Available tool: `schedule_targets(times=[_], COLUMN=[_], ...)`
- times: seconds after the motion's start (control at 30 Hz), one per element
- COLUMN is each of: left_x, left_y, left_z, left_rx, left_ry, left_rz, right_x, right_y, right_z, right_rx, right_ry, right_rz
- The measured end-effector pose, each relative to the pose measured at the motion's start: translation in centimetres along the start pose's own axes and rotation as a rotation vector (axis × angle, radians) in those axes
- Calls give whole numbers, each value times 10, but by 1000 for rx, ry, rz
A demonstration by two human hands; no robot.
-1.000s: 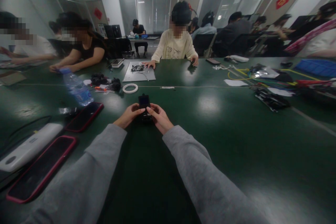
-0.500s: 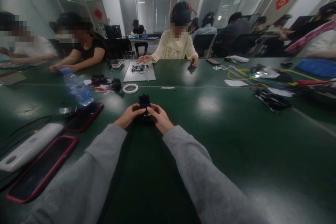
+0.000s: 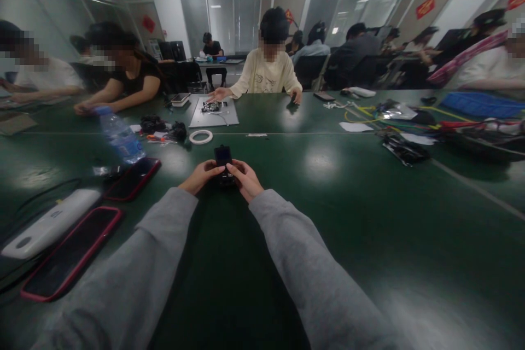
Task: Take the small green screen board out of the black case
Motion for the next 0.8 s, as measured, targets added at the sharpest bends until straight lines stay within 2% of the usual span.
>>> schedule_targets(times=[0.47, 0.8], left_x=[-4, -7], left_y=[-5, -5], left_z=[3, 4], left_rx=[56, 68], left_ry=[-23, -30], left_rz=[-4, 3], right_x=[-4, -6], right_y=[6, 2], right_z=[7, 6], right_rx=[10, -14], right_ry=[-33, -65], right_rz=[24, -22])
Point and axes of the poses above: each hand's wrist, its own x-axis away from the middle knuckle, its own z-axis out of the back of the hand, y = z × x, the point moved 1 cm from there along -x, towards the middle knuckle, and after that the axes turned 7 degrees about z, right-handed, at the moved point
